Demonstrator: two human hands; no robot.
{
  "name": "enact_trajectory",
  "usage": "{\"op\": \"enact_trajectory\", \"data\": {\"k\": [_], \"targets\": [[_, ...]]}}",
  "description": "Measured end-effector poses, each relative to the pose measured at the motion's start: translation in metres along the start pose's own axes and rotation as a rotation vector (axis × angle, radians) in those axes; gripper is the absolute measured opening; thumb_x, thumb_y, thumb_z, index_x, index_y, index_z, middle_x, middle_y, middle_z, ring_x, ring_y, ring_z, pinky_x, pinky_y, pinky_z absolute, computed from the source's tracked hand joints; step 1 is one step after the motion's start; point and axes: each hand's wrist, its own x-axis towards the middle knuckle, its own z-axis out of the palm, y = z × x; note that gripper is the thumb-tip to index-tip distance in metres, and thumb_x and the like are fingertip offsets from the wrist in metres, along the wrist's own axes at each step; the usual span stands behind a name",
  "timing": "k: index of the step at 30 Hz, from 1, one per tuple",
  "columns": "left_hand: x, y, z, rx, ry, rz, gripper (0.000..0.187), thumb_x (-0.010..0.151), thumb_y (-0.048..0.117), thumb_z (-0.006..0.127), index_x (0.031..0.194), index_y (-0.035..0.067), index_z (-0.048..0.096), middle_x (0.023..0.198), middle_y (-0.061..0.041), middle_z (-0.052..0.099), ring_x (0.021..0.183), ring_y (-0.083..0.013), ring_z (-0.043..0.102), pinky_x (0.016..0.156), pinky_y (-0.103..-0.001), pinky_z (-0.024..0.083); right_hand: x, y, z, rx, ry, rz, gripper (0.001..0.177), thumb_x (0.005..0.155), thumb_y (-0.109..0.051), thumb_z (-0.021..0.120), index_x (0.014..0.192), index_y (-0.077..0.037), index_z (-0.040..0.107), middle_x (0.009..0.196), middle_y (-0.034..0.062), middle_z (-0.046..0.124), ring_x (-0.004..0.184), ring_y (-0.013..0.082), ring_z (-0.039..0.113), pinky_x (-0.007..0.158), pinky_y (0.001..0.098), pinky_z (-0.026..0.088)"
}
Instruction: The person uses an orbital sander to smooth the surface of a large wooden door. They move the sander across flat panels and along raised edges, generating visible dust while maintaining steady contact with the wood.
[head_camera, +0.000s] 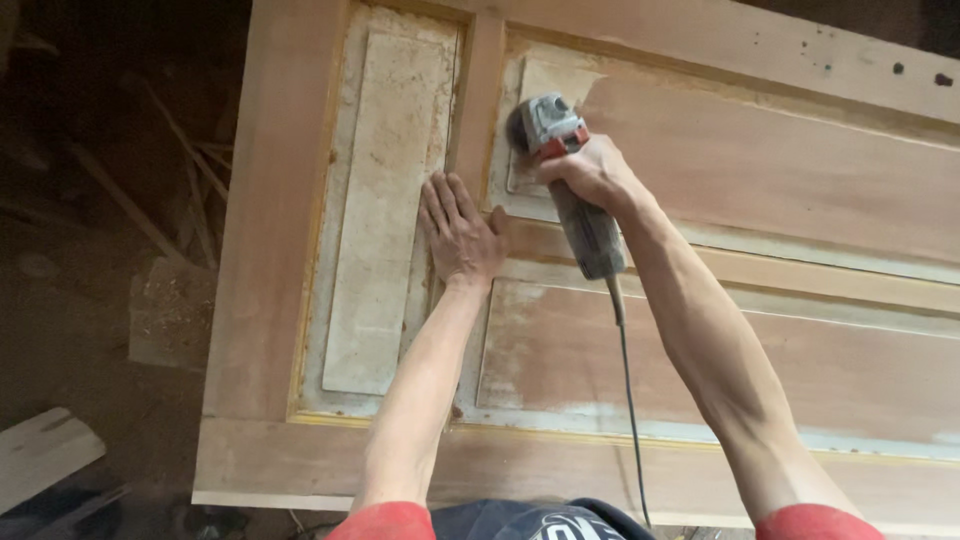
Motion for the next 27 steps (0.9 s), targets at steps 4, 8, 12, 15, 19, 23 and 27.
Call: {"op": "enact_trajectory", "data": {"k": [4,8,12,15,19,23,27], "targets": [[0.005,0.001,-0.003,-0.012,-0.029,0.002,0.093,0.092,0.052,0.060,0.154,-0.011,0.031,0.161,-0.032,0.030,0.152,-0.0458,0.025,0.124,-0.058,0.019,0.012,-0.001,0.000,0.031,0.005,-0.047,0.036,0.068,-0.023,0.079,0.102,-0.011,0.080,0.087,0.0053,0.073,0.077,0.0171,0.068,0.072,0.0326,0.056],[0.010,0.004,-0.005,-0.021,-0.087,-0.033,0.098,0.087,0.053,0.062,0.154,-0.010,0.029,0.162,-0.030,0.029,0.153,-0.0447,0.024,0.124,-0.057,0.019,0.025,-0.002,-0.009,0.032,0.016,-0.022,0.033,0.068,-0.023,0.082,0.098,-0.010,0.078,0.088,0.0049,0.074,0.078,0.0168,0.069,0.074,0.0319,0.057],[0.011,0.006,-0.005,0.016,-0.066,-0.013,0.098,0.088,0.054,0.062,0.154,-0.010,0.029,0.162,-0.031,0.029,0.152,-0.0454,0.024,0.125,-0.057,0.018,0.039,-0.002,-0.020,0.091,0.027,-0.033,0.028,0.067,-0.022,0.082,0.092,-0.010,0.077,0.087,0.0033,0.073,0.079,0.0149,0.070,0.073,0.0315,0.057],[0.006,0.006,-0.006,0.039,-0.063,-0.004,0.099,0.088,0.055,0.062,0.154,-0.010,0.029,0.162,-0.031,0.029,0.153,-0.0459,0.024,0.125,-0.057,0.019,0.046,0.002,-0.024,0.087,0.058,-0.025,0.027,0.065,-0.021,0.082,0.089,-0.011,0.077,0.086,0.0023,0.073,0.077,0.0145,0.068,0.072,0.0318,0.055],[0.008,0.004,-0.003,0.020,-0.028,0.017,0.098,0.090,0.056,0.062,0.154,-0.011,0.030,0.162,-0.032,0.030,0.152,-0.0472,0.025,0.125,-0.058,0.019,0.064,-0.001,-0.025,0.109,0.065,-0.123,0.028,0.062,-0.020,0.083,0.086,-0.009,0.076,0.085,0.0021,0.073,0.078,0.0130,0.067,0.071,0.0301,0.055],[0.002,0.001,-0.002,-0.001,-0.008,0.021,0.097,0.091,0.055,0.061,0.155,-0.012,0.031,0.163,-0.031,0.029,0.153,-0.0472,0.025,0.126,-0.058,0.020,0.077,0.004,-0.019,0.085,0.103,-0.085,0.031,0.061,-0.022,0.084,0.089,-0.011,0.077,0.085,0.0011,0.072,0.078,0.0128,0.066,0.071,0.0300,0.055],[0.012,0.006,0.005,0.028,-0.011,0.070,0.096,0.091,0.057,0.061,0.154,-0.009,0.031,0.164,-0.029,0.027,0.152,-0.0478,0.024,0.123,-0.062,0.020,0.090,-0.007,-0.028,0.095,0.129,-0.206,0.035,0.062,-0.024,0.083,0.093,-0.011,0.075,0.088,-0.0002,0.072,0.081,0.0114,0.067,0.073,0.0291,0.055]]}}
